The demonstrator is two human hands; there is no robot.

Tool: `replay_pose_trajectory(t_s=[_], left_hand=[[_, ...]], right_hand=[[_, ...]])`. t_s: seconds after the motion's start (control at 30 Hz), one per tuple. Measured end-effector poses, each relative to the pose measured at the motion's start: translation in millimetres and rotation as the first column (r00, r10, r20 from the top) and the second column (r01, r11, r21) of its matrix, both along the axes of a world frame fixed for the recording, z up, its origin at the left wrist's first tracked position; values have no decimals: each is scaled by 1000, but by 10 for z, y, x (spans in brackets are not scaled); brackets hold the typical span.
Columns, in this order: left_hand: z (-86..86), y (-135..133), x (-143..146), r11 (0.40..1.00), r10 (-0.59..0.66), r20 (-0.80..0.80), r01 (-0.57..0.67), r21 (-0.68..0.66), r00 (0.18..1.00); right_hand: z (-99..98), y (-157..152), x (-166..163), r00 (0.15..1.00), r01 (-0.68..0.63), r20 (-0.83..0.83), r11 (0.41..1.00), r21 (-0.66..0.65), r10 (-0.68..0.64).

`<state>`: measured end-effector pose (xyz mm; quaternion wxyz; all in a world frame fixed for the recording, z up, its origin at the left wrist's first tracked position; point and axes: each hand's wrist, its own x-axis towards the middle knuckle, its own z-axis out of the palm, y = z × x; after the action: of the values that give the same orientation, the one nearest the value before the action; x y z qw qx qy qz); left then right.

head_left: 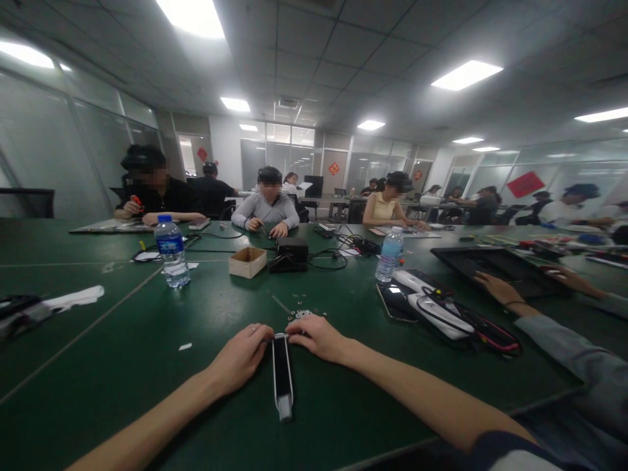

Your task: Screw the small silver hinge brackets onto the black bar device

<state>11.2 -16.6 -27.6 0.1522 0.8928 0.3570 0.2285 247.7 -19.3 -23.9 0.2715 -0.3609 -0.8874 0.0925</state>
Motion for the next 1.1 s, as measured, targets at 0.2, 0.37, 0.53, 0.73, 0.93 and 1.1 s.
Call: replay_pose_trajectory(t_s=[0.2,0.37,0.53,0.73,0.93,1.1], left_hand=[[37,-20,9,1000,-4,-13,4,-13,1000],[81,-60,25,1000,17,-39,-17,4,999],[69,-73,-11,1000,12,-58,-11,14,998],[46,-66,-35,1000,9,-72,-8,15,997],[35,-64,-37,1000,5,-77,-4,20,997],[62,-84,-39,1000,3,-79,-1,21,997]], right_hand=[[69,-38,-44,999,-19,34,1000,14,19],[108,-11,30,997,-13,82,993,114,4],[-10,243,301,974,212,57,968,133,-221],[-162,441,497,938,325,95,941,96,-334],[-149,415,444,929,315,182,946,72,-323],[-138,422,445,907,361,203,930,76,-369]])
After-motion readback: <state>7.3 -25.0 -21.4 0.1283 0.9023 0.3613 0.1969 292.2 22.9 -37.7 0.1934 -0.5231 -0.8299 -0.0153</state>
